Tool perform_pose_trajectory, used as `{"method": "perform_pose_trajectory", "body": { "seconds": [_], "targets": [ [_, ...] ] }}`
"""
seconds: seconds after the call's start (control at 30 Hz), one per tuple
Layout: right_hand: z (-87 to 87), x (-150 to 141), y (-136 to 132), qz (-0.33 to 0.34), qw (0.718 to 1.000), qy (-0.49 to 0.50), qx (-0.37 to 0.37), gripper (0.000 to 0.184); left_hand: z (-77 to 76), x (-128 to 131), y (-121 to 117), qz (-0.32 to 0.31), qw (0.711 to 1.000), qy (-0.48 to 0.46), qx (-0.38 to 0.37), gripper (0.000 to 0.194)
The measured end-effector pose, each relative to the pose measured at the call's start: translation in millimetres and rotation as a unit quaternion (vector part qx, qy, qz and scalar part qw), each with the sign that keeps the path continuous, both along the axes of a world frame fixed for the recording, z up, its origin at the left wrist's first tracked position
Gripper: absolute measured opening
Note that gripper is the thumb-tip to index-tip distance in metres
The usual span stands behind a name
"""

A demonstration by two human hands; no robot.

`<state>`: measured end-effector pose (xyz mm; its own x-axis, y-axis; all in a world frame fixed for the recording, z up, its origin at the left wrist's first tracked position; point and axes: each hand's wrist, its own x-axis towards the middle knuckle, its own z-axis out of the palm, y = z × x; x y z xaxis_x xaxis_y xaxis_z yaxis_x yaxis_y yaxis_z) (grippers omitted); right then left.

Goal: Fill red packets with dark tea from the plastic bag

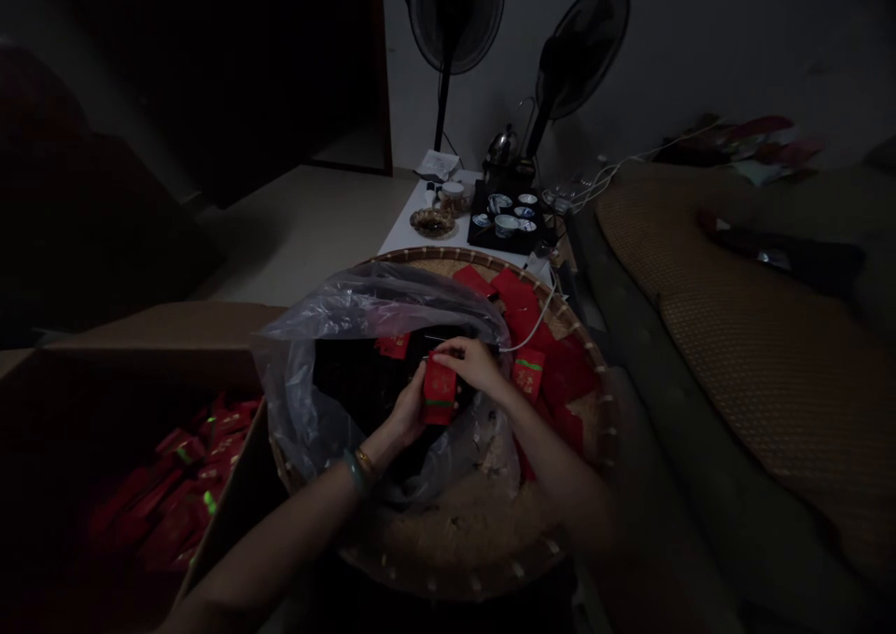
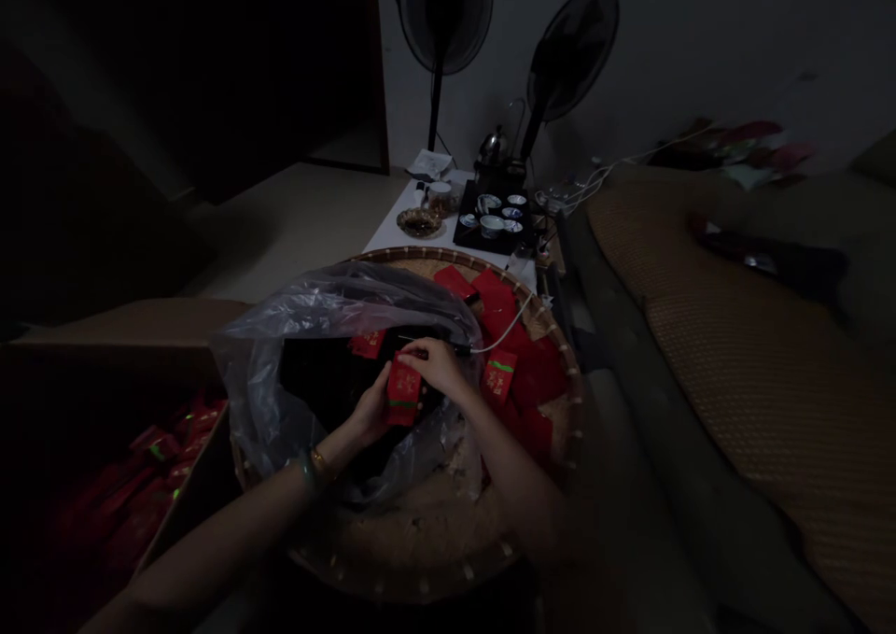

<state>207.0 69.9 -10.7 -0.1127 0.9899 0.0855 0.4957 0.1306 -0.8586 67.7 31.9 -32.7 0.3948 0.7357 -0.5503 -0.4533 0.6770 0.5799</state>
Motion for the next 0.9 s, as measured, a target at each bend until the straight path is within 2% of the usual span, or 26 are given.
{"method": "perform_pose_trajectory", "body": {
  "seconds": [0.07,0.13,0.23,0.4,0.57,0.67,0.77,0.9],
  "targets": [
    [1.7,-4,-5,-0.004,1.0,-0.005,0.011,0.01,0.8,1,0,0.026,0.999,0.024,0.026,0.045],
    [1.8,-6,-10,-0.009,0.999,-0.007,0.03,0.007,2.7,-1,0,0.053,0.992,0.063,0.1,0.039],
    [-0.8,-6,-16,-0.001,0.999,0.031,0.013,0.009,7.0,-8,0,0.051,0.972,0.116,0.195,0.033],
    [-9.4,-3,-31,0.015,0.987,0.148,-0.067,0.022,12.5,-19,-3,0.064,0.972,0.16,0.157,0.033],
    [-16.4,-3,-47,-0.008,0.98,0.176,-0.095,0.028,13.7,-22,-10,0.003,0.971,0.176,0.162,0.033],
    [-17.6,-4,-53,-0.016,0.974,0.195,-0.111,0.035,14.9,-25,-14,0.025,0.973,0.176,0.148,0.031],
    [-16.4,-4,-59,-0.018,0.975,0.182,-0.126,0.026,19.0,-30,-17,0.042,0.977,0.163,0.128,0.027],
    [-11.2,-8,-68,-0.016,0.988,0.122,-0.094,0.022,25.3,-34,-24,0.007,0.973,0.174,0.151,0.017]
  ]
}}
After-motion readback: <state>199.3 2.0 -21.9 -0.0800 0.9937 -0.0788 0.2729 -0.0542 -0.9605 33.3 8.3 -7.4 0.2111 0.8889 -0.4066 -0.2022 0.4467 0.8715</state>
